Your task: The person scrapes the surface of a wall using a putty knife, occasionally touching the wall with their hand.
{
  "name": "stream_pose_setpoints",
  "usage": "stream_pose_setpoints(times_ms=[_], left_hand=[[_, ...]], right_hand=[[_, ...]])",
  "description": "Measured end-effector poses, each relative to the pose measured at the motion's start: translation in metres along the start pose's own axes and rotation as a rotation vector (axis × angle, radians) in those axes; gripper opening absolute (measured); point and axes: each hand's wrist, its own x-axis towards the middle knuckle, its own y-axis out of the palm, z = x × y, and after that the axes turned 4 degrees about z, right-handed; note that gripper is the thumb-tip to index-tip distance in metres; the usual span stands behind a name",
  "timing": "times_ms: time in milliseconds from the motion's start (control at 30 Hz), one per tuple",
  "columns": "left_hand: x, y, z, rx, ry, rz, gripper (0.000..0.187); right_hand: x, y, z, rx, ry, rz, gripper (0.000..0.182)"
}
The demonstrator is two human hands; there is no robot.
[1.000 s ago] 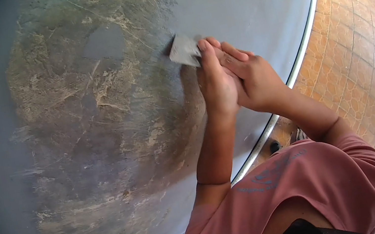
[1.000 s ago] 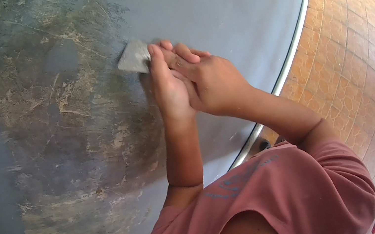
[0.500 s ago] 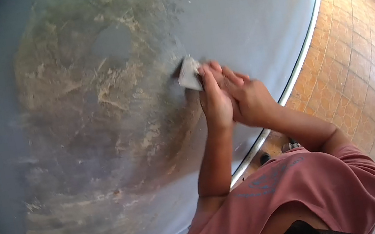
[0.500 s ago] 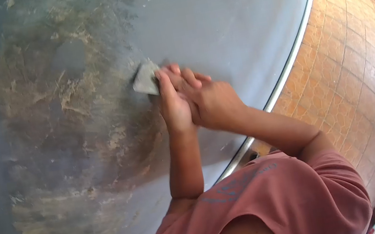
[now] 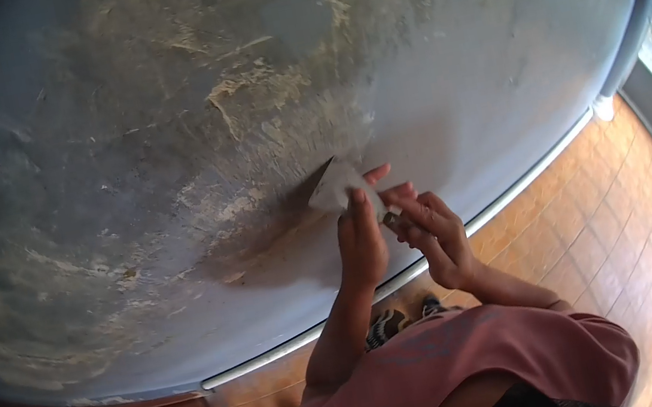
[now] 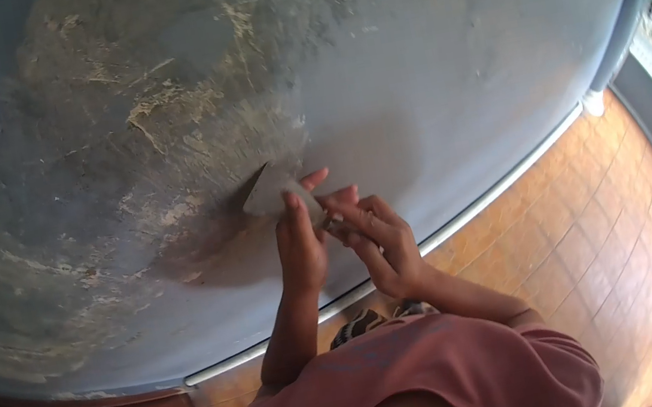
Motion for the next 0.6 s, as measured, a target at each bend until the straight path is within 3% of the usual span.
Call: stream_pose_setpoints(times_ms=[67, 100, 233, 367, 467, 500, 600], left_hand=[[0.001, -0.002, -0.002, 0.033, 0.025, -0.043, 0.060], [0.002, -0.002, -0.002, 0.034, 0.010, -0.063, 0.060], [0.005, -0.004, -0.012, 0.040, -0.077, -0.075, 0.058], [0.009, 0.007, -0.017, -0.059, -0.070, -0.055, 0.052], [0.007, 0.005, -0.003, -0.063, -0.069, -0.108, 0.050], [0.008, 0.017, -0.011, -0.117, -0.100, -0.215, 0.045], [-0.001, 0.010, 0.017, -0.296, -0.027, -0.255, 0.040]], right_hand=[[0.005, -0.001, -0.008, -0.032, -0.126, -0.003, 0.039], [0.008, 0.004, -0.007, 0.079, -0.071, -0.059, 0.033], [0.022, -0.010, 0.000, -0.140, -0.121, 0.000, 0.030], [0.031, -0.044, -0.004, -0.350, -0.254, -0.164, 0.032], [0.064, -0.079, -0.008, -0.753, -0.554, -0.384, 0.036], [0.075, -0.088, -0.005, -0.882, -0.590, -0.389, 0.039], [0.109, -0.098, -0.018, -0.959, -0.722, -0.374, 0.041]])
